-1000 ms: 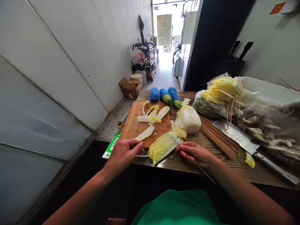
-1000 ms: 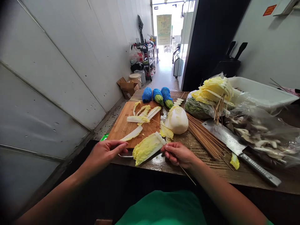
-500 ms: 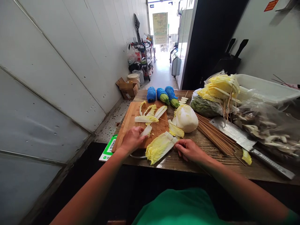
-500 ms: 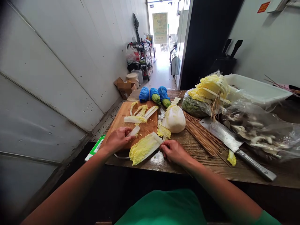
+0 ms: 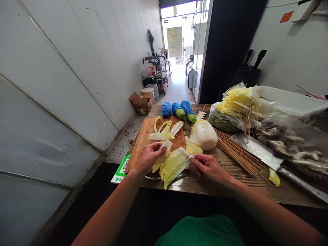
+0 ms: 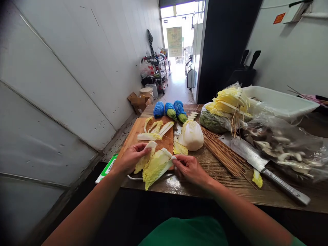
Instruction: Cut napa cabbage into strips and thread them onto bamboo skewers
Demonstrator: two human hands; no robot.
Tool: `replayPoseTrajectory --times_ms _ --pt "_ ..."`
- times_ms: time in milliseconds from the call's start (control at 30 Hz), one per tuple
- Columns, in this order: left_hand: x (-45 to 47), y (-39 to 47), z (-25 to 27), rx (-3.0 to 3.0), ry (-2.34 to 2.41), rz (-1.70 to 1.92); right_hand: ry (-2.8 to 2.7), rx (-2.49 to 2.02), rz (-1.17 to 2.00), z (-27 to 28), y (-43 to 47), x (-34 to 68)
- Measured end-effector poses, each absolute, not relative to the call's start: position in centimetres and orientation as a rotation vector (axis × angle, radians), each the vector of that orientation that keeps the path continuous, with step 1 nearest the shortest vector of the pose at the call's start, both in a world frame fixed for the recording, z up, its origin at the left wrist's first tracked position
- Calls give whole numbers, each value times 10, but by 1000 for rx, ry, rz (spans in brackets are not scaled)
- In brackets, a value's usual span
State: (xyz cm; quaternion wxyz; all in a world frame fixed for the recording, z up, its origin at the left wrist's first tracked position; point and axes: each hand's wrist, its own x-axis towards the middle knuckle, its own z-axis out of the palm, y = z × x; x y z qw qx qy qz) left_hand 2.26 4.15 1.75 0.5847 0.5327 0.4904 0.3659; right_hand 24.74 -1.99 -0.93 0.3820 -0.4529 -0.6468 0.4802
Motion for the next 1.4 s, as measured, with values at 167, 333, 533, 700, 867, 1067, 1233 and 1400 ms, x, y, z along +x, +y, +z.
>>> replayPoseTrajectory --times_ms 167,333,533,700,867,1067,1233,1400 --pt "26 35 23 869 978 851 -1793 -1141 1050 2 -11 249" --pt "24 35 24 770 921 771 -1819 -1200 1085 7 -3 249" --pt "17 42 19 1222 1140 816 -1799 -1186 1093 16 -16 254" --pt "8 56 21 2411 1514 1181 -1436 -1255 1119 18 -43 277" --pt "-6 68 9 3173 1330 780 -909 -1285 934 5 -69 310" --pt "-31 60 12 3182 1186 144 -506 -1292 696 6 -97 338" --pt "25 39 19 3145 1229 441 -466 -1268 698 1 -104 341" --pt "110 35 2 2998 1477 443 -517 -1251 761 -6 -106 340"
